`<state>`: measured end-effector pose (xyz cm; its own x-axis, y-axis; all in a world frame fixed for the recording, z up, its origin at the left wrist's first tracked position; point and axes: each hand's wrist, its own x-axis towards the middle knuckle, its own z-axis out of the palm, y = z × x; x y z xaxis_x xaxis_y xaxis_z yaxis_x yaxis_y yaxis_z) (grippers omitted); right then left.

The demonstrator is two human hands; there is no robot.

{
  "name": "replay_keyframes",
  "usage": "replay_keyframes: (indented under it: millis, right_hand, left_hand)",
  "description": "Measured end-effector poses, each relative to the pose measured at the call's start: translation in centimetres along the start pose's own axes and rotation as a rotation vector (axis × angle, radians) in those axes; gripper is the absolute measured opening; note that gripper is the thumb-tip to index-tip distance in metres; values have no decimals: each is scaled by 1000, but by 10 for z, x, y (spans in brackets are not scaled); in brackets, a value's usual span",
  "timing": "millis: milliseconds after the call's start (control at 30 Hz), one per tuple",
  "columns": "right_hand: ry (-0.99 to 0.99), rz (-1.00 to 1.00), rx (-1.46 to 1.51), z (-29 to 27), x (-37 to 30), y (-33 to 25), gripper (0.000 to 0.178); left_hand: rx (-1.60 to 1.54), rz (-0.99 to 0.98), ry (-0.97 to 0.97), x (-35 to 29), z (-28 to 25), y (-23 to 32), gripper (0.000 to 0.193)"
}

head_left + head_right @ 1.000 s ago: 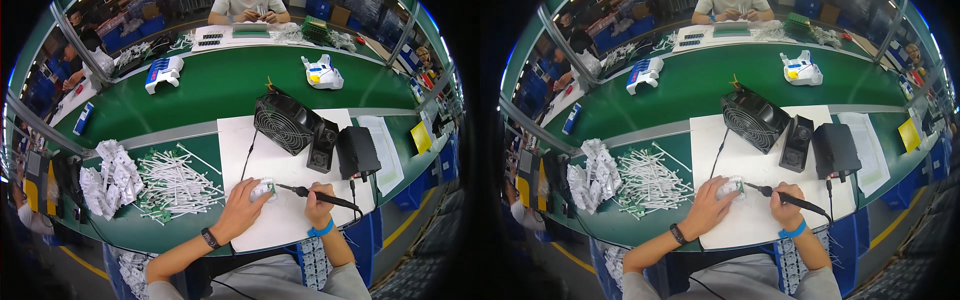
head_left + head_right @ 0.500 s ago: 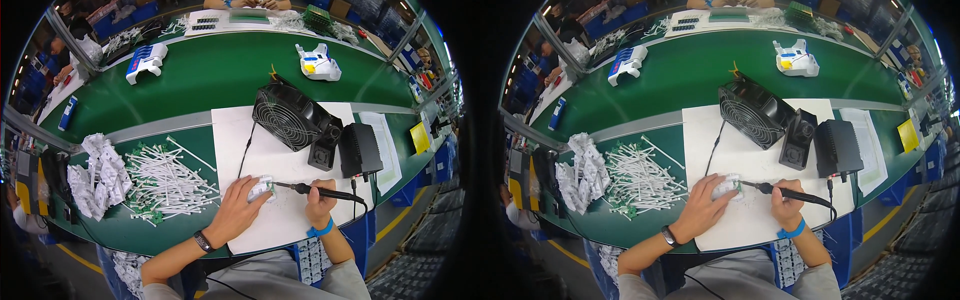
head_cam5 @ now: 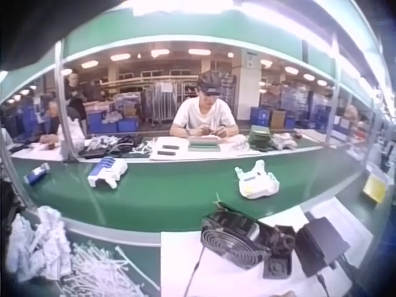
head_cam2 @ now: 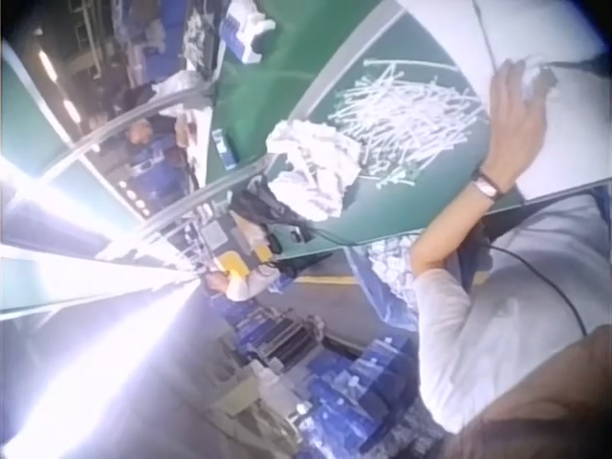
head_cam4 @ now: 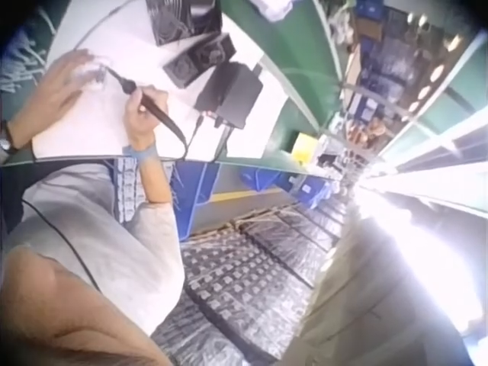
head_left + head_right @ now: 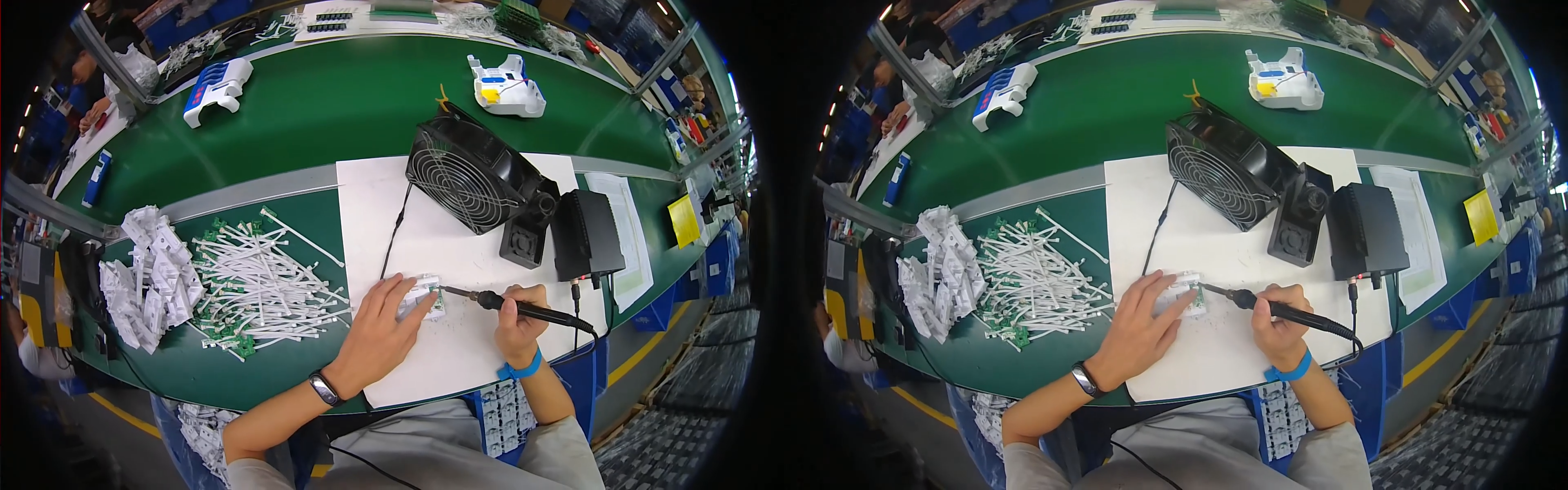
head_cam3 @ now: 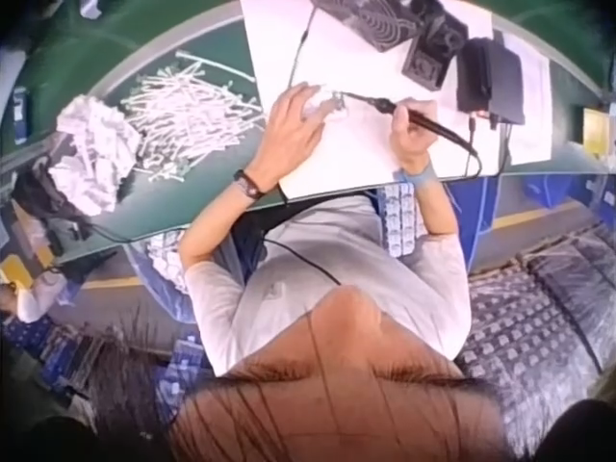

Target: Soldering wires onto small circuit boards at an industrial assembly line station.

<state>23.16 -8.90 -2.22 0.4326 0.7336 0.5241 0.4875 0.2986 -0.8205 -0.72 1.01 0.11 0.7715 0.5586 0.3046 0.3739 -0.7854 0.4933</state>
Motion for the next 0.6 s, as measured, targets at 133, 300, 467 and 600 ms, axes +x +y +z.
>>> replay_keyframes:
  millis: [133,300,467,600]
  right_hand:
    - [-36,-58,-84,-2,5,-8,17]
    - [201,16,62,-9,-3,-3,15]
    - [76,48,144,-3,-7,-6,14]
    - [-43,17,83,-2,-1,-1,14]
  left_hand:
    - [68,34,-19,1,-1,0,57]
    - [67,45,-38,2,-1,-1,57]
    - [50,11,-39,4,-6,-4,58]
    - [57,15,-77,4,-9,-5,59]
